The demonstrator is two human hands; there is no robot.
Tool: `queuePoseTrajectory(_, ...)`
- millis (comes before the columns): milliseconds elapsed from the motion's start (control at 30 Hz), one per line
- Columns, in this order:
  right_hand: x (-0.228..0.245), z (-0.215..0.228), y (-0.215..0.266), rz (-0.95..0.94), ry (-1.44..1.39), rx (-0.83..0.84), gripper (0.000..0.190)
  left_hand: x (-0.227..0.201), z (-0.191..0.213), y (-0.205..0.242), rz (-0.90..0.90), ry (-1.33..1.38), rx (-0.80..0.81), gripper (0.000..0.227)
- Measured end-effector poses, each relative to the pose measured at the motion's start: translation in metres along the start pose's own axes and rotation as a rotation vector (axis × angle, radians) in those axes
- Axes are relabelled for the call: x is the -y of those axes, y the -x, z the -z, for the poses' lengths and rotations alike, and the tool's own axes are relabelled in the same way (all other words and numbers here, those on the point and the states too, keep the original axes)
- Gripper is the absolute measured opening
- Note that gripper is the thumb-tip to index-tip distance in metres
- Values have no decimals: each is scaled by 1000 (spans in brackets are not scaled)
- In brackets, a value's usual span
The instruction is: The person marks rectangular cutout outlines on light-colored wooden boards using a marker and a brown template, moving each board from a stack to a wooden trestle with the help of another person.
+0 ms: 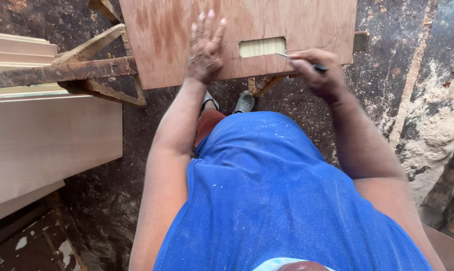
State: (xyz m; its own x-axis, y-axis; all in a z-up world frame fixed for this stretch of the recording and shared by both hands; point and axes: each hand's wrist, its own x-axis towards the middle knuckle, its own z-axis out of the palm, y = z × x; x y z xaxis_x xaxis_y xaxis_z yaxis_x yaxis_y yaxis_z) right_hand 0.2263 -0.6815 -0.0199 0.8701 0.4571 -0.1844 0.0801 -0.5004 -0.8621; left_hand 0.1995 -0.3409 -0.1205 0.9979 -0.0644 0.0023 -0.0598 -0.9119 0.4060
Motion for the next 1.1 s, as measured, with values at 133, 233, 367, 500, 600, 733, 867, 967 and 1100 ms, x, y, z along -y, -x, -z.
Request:
queuePoseTrajectory(133,23,-45,-30,206,50,19,20,-12,-8,-17,44,11,73,52)
queuePoseTrajectory(233,22,-58,-43,278,175,57,21,-13,-6,-12,40,-8,71,55)
queuePoseTrajectory(367,17,-66,-58,404,241,89,23,-11,-5,-17,8,7,34,54)
queuePoseTrajectory(500,8,-60,-59,455,403,90,21,-9,-8,-19,9,23,70,55)
queuePoseTrajectory(600,4,-43,-51,459,531,58,18,-8,-7,-18,4,11,70,55)
queuePoseTrajectory(733,9,-7,-37,363,680,47,17,-7,-8,-18,8,49,81,54)
queuePoseTrajectory(867,32,-1,-45,275,800,160,17,-5,-8,-18,34,103,141,56)
queuePoseTrajectory(967,48,-12,-71,98,923,367,27,-4,-12,-19,32,116,114,56)
queuePoseTrajectory(1100,59,-32,-115,-133,1057,536,34,-4,-13,-16,21,129,101,62)
